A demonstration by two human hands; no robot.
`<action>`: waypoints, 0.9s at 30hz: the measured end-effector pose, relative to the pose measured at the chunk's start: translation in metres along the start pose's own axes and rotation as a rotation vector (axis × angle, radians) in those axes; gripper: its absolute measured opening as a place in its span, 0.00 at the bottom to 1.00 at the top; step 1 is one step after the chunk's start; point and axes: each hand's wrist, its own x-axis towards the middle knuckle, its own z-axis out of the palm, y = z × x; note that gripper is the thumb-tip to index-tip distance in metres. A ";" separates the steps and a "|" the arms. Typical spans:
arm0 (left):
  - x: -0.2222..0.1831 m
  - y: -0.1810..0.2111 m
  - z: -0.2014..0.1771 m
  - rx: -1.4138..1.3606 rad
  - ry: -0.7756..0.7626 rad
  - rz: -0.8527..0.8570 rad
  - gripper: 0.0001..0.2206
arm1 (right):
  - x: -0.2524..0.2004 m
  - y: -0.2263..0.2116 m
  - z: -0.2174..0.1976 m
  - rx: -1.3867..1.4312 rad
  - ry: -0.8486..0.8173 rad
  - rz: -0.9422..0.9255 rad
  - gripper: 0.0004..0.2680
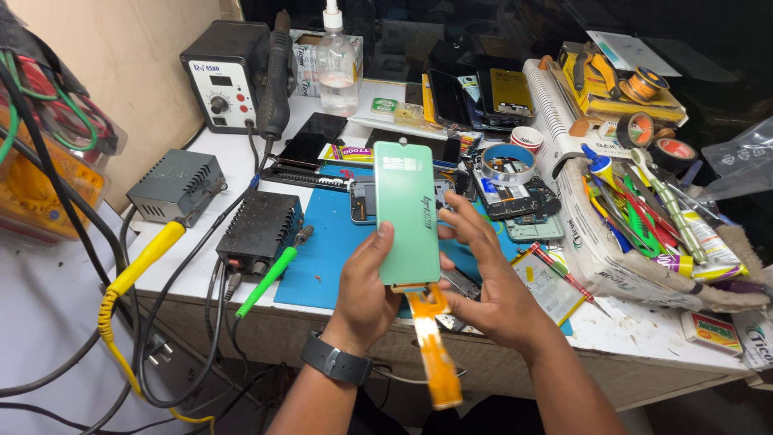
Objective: The person handles a disassembled smartphone, repeatedly peeling and repositioning a white protective sticker on the battery. They then pick up a mint-green phone back cover, compare it to the chassis, and continue adjusting the battery sticker. The workspace is cluttered with various electronic tools and spare parts.
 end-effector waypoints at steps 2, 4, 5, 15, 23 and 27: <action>-0.001 0.000 0.002 0.050 -0.017 -0.010 0.27 | 0.002 0.004 0.001 0.058 0.040 0.097 0.28; 0.000 0.003 0.003 0.074 -0.029 -0.030 0.26 | 0.003 0.007 0.001 0.116 0.061 0.162 0.26; 0.000 0.004 0.003 0.087 -0.035 -0.041 0.26 | 0.003 0.008 0.001 0.146 0.061 0.177 0.26; 0.001 0.000 0.001 0.011 0.025 -0.075 0.26 | -0.010 0.003 -0.003 0.237 -0.066 -0.063 0.23; -0.003 0.000 0.006 0.161 -0.030 -0.063 0.27 | -0.004 0.006 0.006 0.007 0.037 0.013 0.28; -0.004 0.001 0.009 0.218 -0.065 -0.076 0.27 | -0.002 0.005 0.005 0.136 0.077 0.186 0.28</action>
